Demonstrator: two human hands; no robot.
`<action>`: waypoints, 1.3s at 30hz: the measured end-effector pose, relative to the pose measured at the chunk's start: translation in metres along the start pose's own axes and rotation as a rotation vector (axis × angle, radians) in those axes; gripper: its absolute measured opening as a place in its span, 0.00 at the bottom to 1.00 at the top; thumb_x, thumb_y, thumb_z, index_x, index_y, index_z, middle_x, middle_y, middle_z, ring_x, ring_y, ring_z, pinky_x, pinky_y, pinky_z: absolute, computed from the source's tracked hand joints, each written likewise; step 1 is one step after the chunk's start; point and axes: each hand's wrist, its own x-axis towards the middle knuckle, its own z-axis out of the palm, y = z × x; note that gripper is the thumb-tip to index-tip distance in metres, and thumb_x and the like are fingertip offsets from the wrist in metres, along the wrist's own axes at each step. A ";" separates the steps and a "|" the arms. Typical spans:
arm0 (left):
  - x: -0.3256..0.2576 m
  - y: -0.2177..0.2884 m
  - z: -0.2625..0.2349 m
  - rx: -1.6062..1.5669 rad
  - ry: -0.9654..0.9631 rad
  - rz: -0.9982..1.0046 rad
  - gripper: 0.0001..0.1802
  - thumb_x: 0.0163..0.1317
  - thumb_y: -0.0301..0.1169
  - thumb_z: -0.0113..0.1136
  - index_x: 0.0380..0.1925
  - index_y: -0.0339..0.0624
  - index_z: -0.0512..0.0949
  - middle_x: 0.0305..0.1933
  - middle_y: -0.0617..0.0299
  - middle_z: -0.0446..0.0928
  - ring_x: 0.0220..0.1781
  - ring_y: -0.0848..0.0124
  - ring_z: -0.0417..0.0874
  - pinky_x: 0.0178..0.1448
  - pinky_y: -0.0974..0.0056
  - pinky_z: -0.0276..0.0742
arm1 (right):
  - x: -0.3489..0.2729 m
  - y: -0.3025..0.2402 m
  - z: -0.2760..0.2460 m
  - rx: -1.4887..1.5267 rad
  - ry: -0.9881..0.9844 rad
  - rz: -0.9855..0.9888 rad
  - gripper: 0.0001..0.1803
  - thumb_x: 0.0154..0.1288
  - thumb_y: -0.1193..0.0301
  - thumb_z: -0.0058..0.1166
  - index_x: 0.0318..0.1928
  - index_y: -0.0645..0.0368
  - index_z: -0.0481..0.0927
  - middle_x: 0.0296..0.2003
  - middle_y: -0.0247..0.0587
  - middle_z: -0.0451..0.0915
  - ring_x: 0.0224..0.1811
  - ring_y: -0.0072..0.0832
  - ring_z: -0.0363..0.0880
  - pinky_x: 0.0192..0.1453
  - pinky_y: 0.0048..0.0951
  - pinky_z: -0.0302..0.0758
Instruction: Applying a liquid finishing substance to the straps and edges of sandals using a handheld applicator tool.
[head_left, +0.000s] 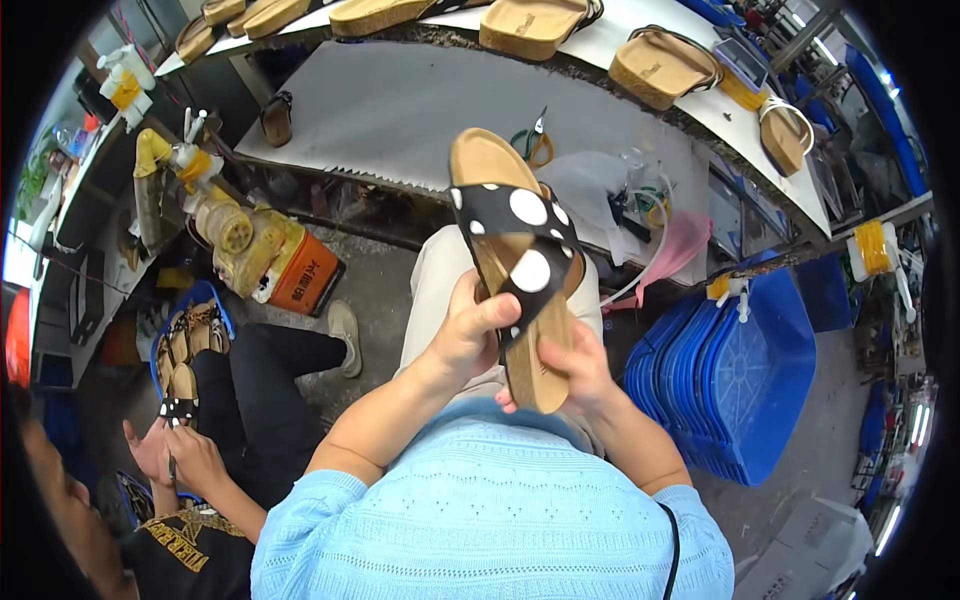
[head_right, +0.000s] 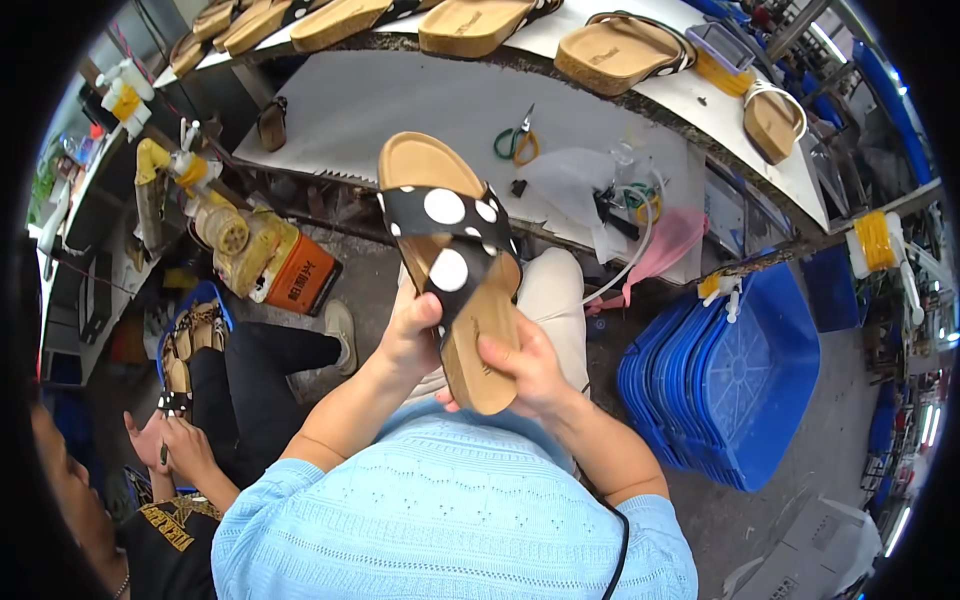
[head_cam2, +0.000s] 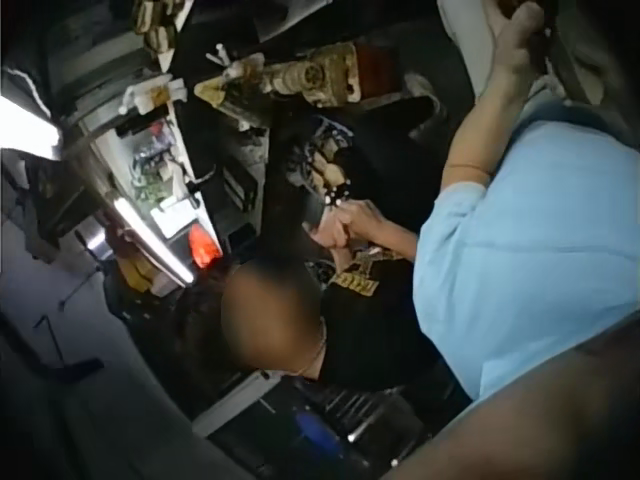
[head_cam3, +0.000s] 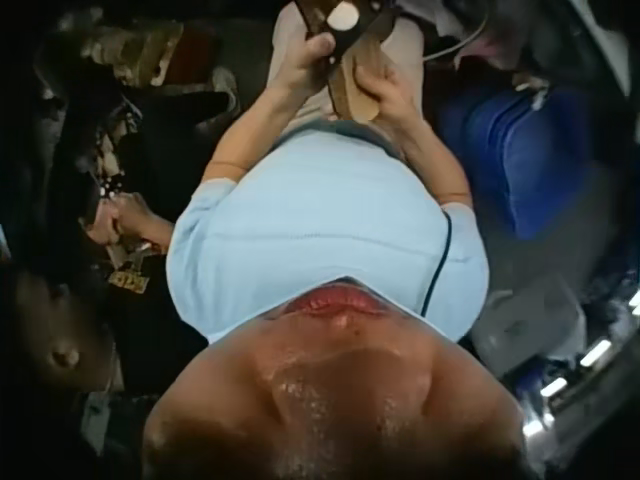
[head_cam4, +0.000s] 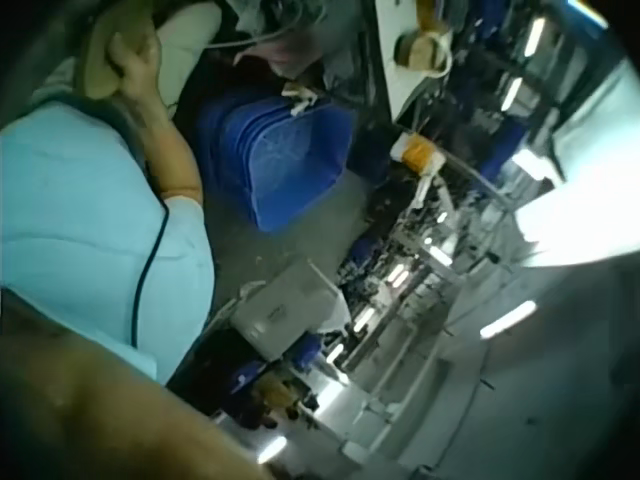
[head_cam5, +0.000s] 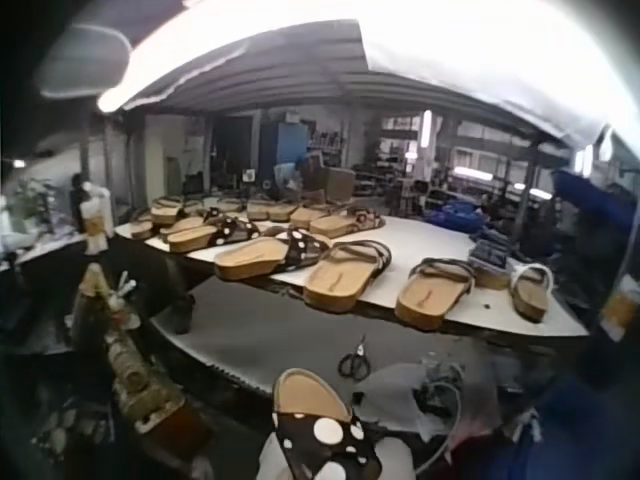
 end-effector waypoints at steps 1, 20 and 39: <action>-0.002 -0.003 -0.001 0.035 -0.002 -0.005 0.41 0.49 0.44 0.75 0.57 0.30 0.69 0.52 0.56 0.77 0.53 0.68 0.78 0.57 0.62 0.76 | -0.003 0.006 -0.001 -0.017 0.029 -0.002 0.27 0.72 0.70 0.49 0.65 0.60 0.55 0.50 0.58 0.73 0.40 0.59 0.83 0.40 0.61 0.85; 0.042 0.002 -0.039 0.390 -0.053 0.020 0.60 0.39 0.37 0.73 0.71 0.33 0.50 0.53 0.50 0.75 0.55 0.59 0.79 0.63 0.54 0.74 | -0.028 0.028 -0.067 0.006 0.076 0.138 0.25 0.69 0.75 0.52 0.62 0.65 0.59 0.47 0.61 0.75 0.40 0.59 0.83 0.38 0.62 0.85; 0.024 -0.036 -0.038 -0.427 0.037 -0.350 0.36 0.70 0.56 0.44 0.61 0.33 0.67 0.54 0.41 0.75 0.57 0.49 0.78 0.63 0.47 0.73 | 0.005 0.002 -0.037 -0.068 0.225 0.005 0.26 0.77 0.55 0.36 0.53 0.69 0.71 0.35 0.58 0.81 0.31 0.50 0.85 0.31 0.48 0.85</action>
